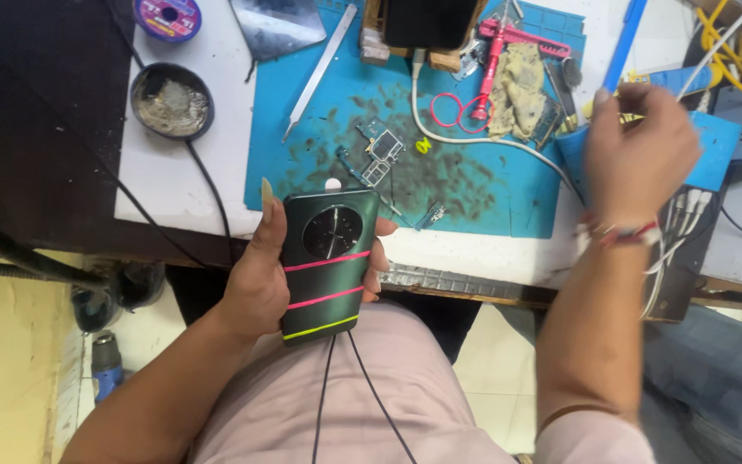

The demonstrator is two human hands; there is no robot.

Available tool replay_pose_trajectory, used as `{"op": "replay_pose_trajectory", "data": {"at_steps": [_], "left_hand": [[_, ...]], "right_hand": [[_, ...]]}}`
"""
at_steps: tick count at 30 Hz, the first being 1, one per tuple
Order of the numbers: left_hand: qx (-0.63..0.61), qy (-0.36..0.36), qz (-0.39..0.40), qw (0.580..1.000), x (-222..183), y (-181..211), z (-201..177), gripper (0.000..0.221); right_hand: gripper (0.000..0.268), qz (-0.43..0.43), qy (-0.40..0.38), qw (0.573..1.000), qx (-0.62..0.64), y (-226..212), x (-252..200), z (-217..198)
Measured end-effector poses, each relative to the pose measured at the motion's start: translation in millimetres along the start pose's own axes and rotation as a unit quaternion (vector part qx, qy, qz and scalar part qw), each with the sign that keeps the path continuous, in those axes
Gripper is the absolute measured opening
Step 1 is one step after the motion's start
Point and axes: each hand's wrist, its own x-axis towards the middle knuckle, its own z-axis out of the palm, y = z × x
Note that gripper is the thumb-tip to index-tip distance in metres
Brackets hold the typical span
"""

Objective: The person solders a small electronic component on a circuit board using a soldering iron and tweezers. They then pick up a smartphone, remove rubber bands, and use a blue plastic tool to pry at the back cover before returning to soldering the circuit board.

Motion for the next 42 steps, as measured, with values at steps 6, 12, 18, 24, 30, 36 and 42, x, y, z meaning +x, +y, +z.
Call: {"op": "replay_pose_trajectory", "data": {"at_steps": [6,12,18,24,30,36,42], "left_hand": [[-0.031,0.000,0.002,1.000,-2.1,-0.3,-0.2,0.102],[-0.041,0.000,0.010,0.999,0.5,2.5,0.2,0.102],[-0.067,0.008,0.005,0.998,4.5,12.1,-4.1,0.100],[-0.076,-0.017,-0.022,0.997,10.6,9.1,-2.9,0.099],[-0.043,-0.036,-0.022,0.998,4.9,6.7,2.9,0.100],[-0.056,-0.030,-0.011,0.998,-0.4,4.7,3.3,0.097],[-0.077,-0.023,-0.019,0.997,0.2,3.7,0.8,0.094]], "right_hand": [[0.026,0.144,-0.202,0.968,0.050,66.3,47.1,9.8],[0.019,0.116,-0.115,0.980,0.113,57.8,29.6,-4.6],[0.021,0.222,0.153,0.626,0.732,39.4,-18.8,-22.5],[0.026,0.298,-0.015,0.332,0.895,-64.5,-85.5,-31.4],[0.023,0.179,-0.059,0.648,0.738,-152.8,-112.1,-21.6],[0.031,0.199,-0.043,0.631,0.749,-168.2,-108.8,-13.9],[0.016,0.155,-0.079,0.643,0.745,-171.7,-106.5,-16.6]]}}
